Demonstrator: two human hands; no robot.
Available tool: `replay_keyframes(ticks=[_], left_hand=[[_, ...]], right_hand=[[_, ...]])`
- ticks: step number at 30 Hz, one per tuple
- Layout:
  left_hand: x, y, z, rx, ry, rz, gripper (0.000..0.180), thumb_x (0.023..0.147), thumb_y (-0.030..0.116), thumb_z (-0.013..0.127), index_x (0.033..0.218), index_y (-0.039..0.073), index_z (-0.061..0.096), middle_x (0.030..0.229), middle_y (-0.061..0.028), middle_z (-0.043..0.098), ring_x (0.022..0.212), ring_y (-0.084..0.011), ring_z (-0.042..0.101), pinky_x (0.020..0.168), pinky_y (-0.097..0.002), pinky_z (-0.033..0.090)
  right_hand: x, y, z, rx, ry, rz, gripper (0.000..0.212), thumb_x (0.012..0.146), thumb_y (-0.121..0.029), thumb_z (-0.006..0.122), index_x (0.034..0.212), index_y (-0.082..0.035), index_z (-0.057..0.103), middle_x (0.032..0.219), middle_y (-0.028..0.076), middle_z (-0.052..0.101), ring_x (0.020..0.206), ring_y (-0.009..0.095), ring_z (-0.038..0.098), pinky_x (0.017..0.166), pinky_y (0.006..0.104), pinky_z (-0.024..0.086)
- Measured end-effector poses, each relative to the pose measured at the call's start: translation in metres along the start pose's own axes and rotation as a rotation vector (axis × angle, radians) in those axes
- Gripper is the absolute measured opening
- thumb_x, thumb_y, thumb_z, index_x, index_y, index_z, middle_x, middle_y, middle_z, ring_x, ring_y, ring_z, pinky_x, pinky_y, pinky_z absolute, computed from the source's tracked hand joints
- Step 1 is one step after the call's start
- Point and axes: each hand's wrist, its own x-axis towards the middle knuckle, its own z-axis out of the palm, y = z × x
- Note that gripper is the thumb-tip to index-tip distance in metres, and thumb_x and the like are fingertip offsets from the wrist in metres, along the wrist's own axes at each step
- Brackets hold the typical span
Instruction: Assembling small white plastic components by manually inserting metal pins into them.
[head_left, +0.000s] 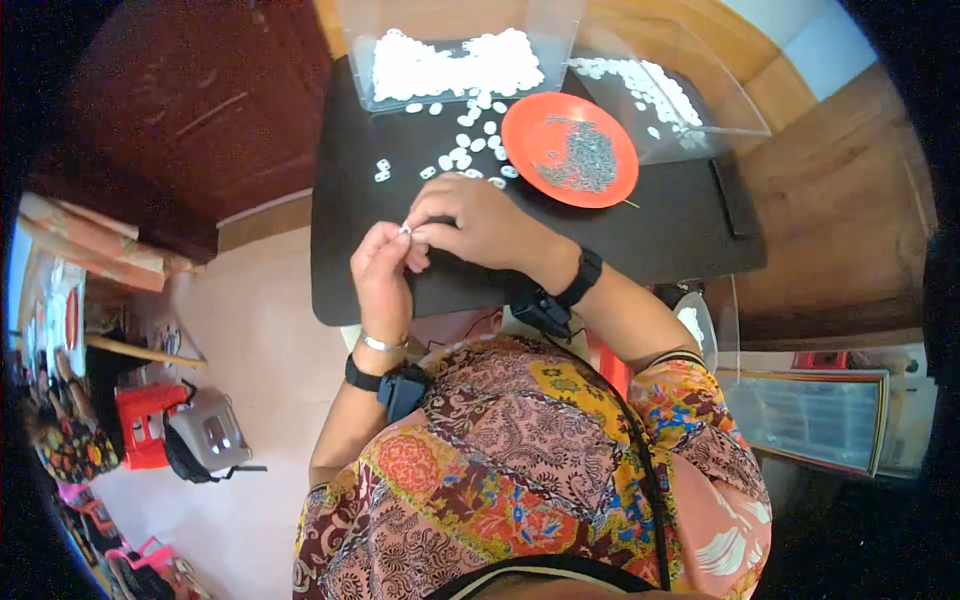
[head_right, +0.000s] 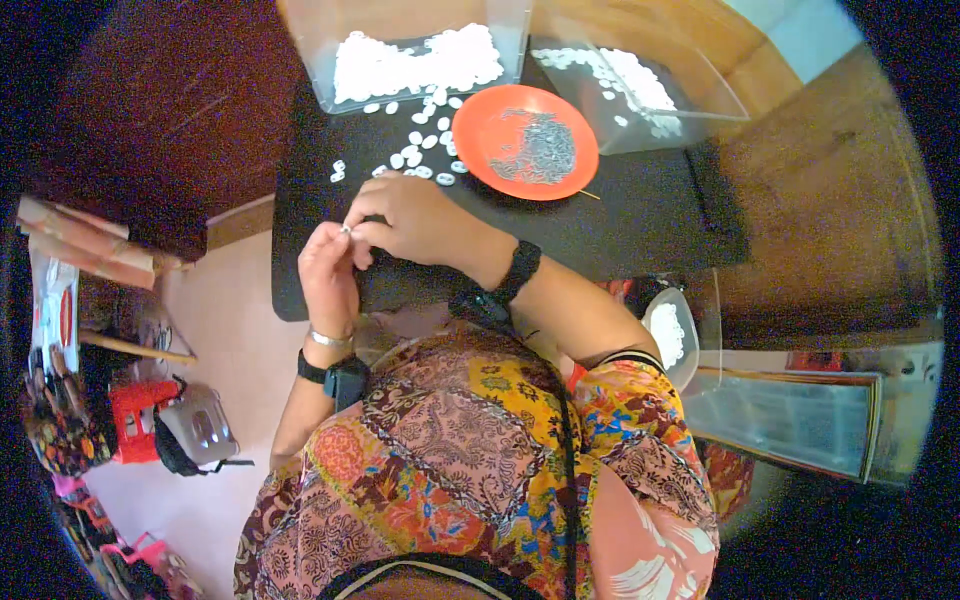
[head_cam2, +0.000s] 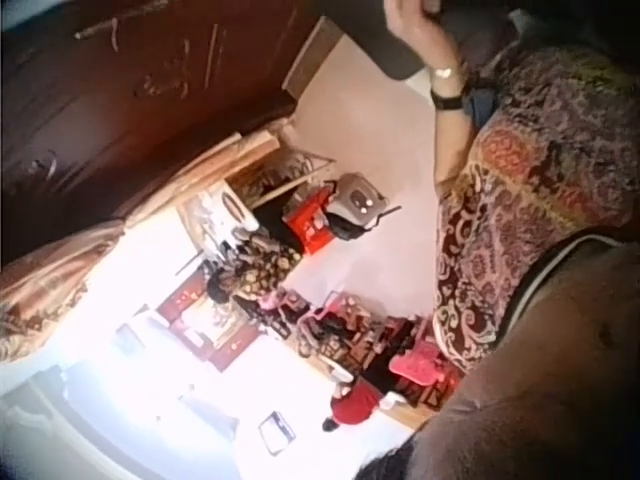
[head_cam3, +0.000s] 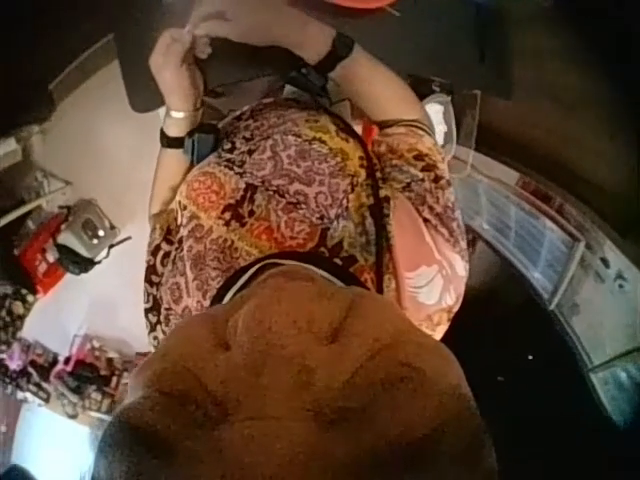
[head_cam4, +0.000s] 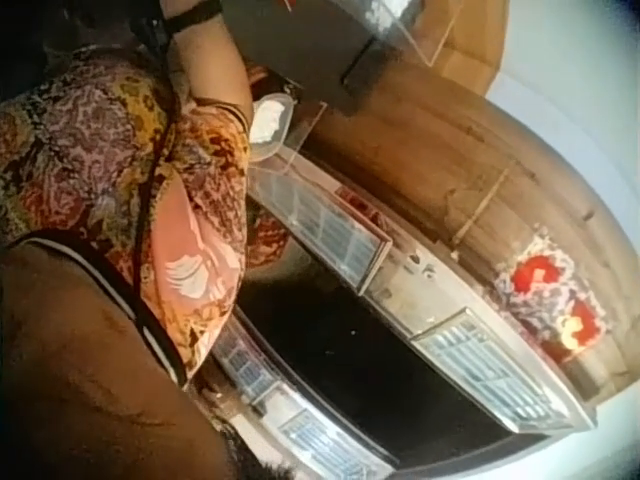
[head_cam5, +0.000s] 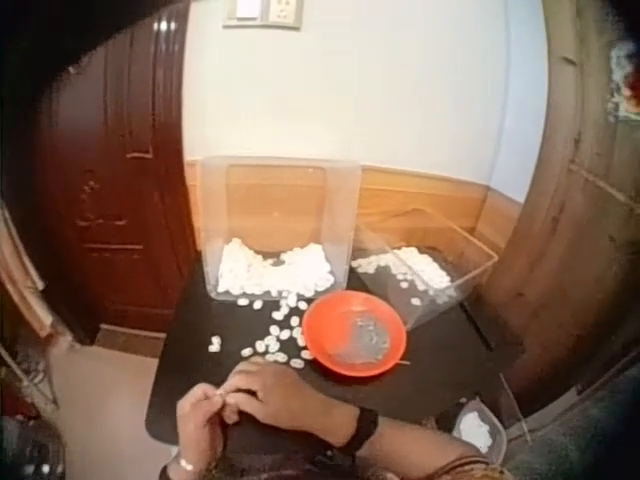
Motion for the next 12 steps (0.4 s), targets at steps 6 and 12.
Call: replay_keyframes(ticks=[6,12], left_hand=[[0.000,0.002,0.002,0.098,-0.067,-0.066,0.016,0.087,0.012,0.051,0.077,0.002,0.057,0.068,-0.0041,0.059,0.059,-0.0078,0.049,0.058,-0.0200,0.038],[0.001,0.003,0.003,0.219,-0.122,-0.096,0.015,0.087,0.010,0.049,0.078,0.002,0.057,0.070,-0.0035,0.060,0.059,-0.0064,0.049,0.057,-0.0193,0.037]], right_hand=[[-0.002,-0.008,-0.013,-0.169,-0.067,-0.087,0.008,0.075,-0.012,0.059,0.077,-0.007,0.064,0.078,0.007,0.061,0.080,0.025,0.056,0.073,0.0362,0.046],[-0.007,-0.015,-0.014,-0.401,-0.029,-0.199,0.005,0.071,-0.015,0.062,0.072,-0.011,0.063,0.075,0.004,0.059,0.077,0.024,0.054,0.071,0.0343,0.046]])
